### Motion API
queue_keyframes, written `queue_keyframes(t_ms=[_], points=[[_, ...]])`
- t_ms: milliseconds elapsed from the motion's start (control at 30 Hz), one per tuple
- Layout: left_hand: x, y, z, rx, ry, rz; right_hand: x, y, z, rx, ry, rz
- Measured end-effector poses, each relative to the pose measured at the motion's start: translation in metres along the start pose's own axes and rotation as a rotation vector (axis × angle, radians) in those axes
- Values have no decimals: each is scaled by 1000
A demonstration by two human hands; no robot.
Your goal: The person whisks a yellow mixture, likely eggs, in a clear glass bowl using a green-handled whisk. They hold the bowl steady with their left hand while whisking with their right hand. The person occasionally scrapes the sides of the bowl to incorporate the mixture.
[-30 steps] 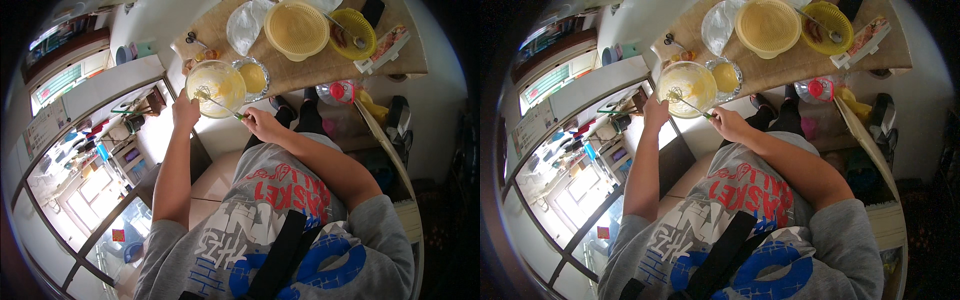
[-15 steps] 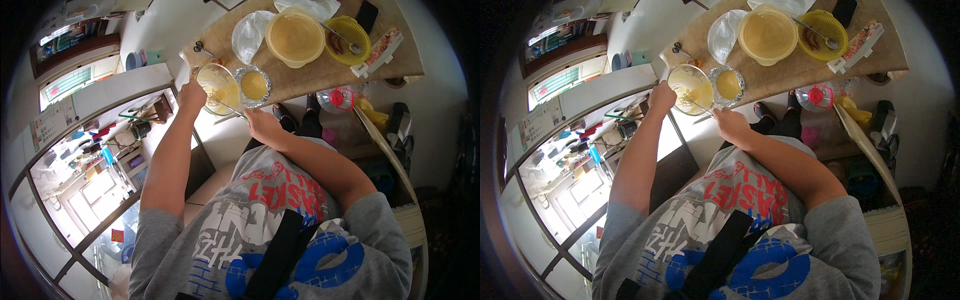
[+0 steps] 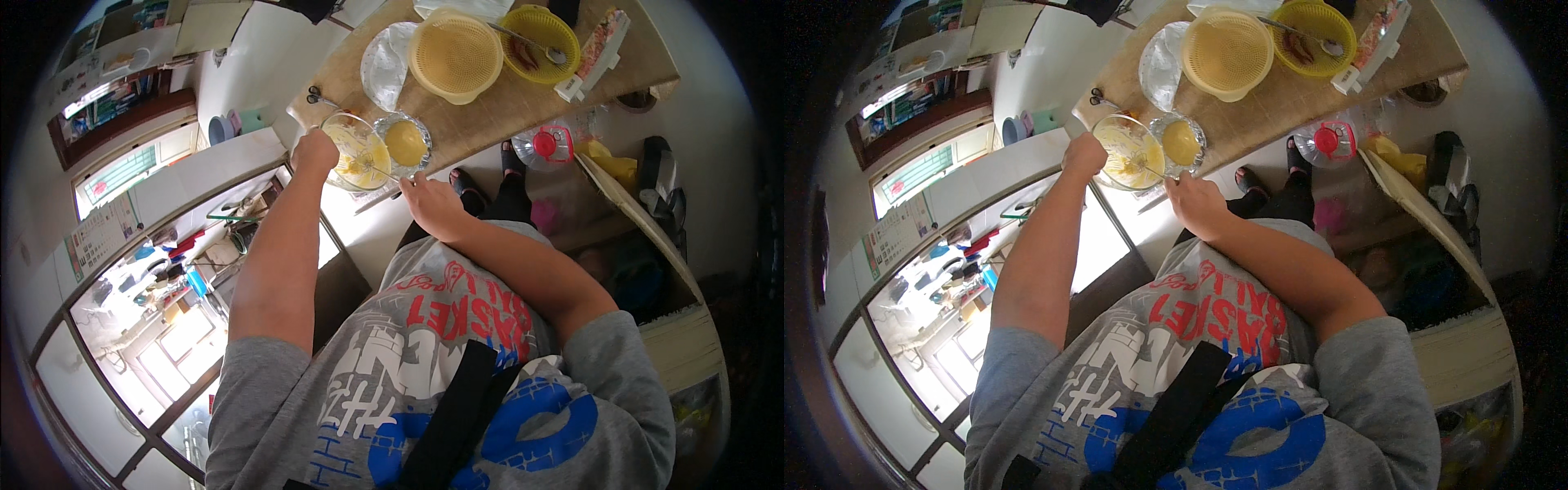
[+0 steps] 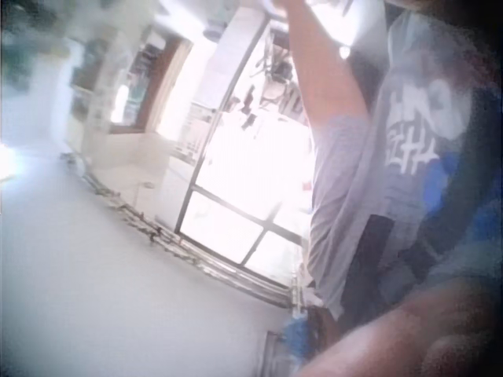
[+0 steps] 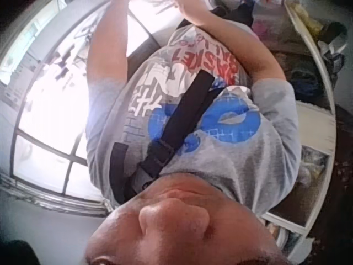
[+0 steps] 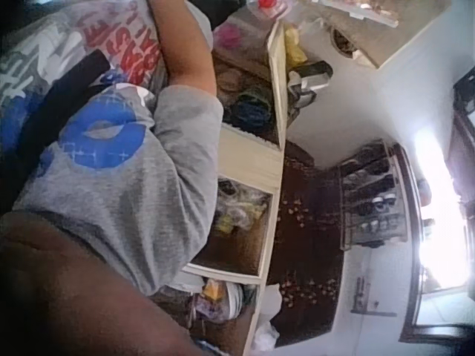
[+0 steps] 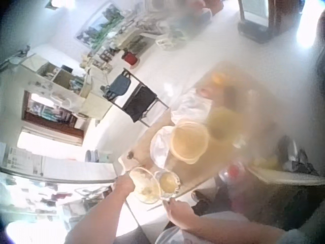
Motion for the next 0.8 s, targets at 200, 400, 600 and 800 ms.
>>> queue_keyframes(t_ms=[200, 400, 600, 800], points=[[8, 22, -1, -3, -165, 116, -4, -7, -7, 21, 63, 103], [11, 32, -2, -76, -147, 206, 3, 7, -10, 38, 209, 24], [17, 53, 0, -55, -134, 190, -4, 7, -8, 42, 157, 103], [17, 58, 2, -119, -124, 210, 10, 13, -10, -3, 211, -44]])
Point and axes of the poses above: each hand's wrist, its own z-axis towards the middle knuckle, its own x-axis out of the back of the hand, y = z × x, the point moved 5 cm from there along z, towards the middle knuckle, and after that the axes turned 3 degrees about y, right-handed, at the moved point
